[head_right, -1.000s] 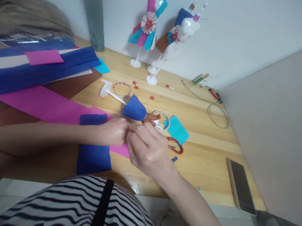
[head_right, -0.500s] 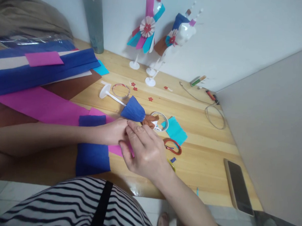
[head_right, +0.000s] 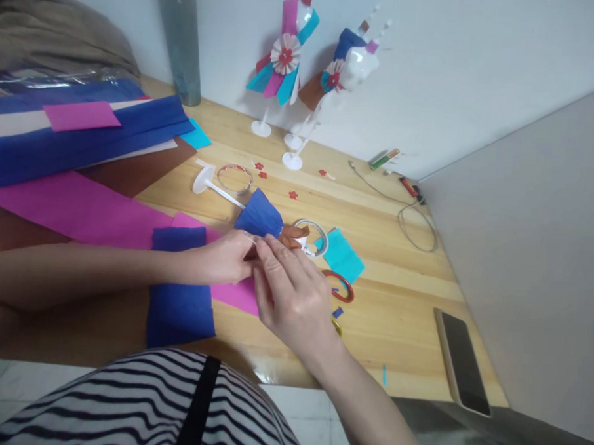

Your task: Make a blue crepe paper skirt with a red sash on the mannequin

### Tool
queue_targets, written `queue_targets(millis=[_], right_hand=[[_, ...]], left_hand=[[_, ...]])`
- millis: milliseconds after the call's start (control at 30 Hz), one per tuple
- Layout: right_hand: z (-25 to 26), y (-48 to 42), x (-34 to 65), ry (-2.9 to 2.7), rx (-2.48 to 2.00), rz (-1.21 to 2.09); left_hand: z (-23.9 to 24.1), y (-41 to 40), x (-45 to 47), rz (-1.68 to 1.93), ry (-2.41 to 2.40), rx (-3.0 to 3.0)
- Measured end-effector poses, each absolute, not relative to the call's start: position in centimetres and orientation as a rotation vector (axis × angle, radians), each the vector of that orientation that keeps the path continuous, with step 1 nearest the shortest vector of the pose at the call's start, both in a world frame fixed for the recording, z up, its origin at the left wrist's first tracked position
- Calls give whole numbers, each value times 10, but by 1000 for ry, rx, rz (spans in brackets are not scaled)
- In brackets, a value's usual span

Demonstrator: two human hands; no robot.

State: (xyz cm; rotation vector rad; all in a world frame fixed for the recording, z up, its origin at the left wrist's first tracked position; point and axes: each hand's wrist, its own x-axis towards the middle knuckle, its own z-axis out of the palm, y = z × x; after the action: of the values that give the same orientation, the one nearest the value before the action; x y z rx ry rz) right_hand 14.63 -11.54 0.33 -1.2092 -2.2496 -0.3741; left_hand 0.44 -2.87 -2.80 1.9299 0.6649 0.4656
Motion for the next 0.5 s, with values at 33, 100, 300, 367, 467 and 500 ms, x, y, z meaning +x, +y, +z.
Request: queue_targets(millis=[33,100,300,367,467,500], right_hand=[[3,-117,147,-2255,-1210,-368],[1,-120,147,-2256,-1215,-369],[-9,-127,145,-2226,-1234,-421],[-12,-127,142,-2225,-1246,-419],[-15,-127,138,-2225,-1273,-383],[-15,-127,139,-2223,-1272,-369]], left_hand=[[-28,-29,5,471,661,1924],[-26,-30,5,490,654,1901],[-14,-36,2,464,674,1819],[-13,-37,2,392,714,1722],[-15,-35,2,351,754,1555],[-16,-34,3,359,750,1505]])
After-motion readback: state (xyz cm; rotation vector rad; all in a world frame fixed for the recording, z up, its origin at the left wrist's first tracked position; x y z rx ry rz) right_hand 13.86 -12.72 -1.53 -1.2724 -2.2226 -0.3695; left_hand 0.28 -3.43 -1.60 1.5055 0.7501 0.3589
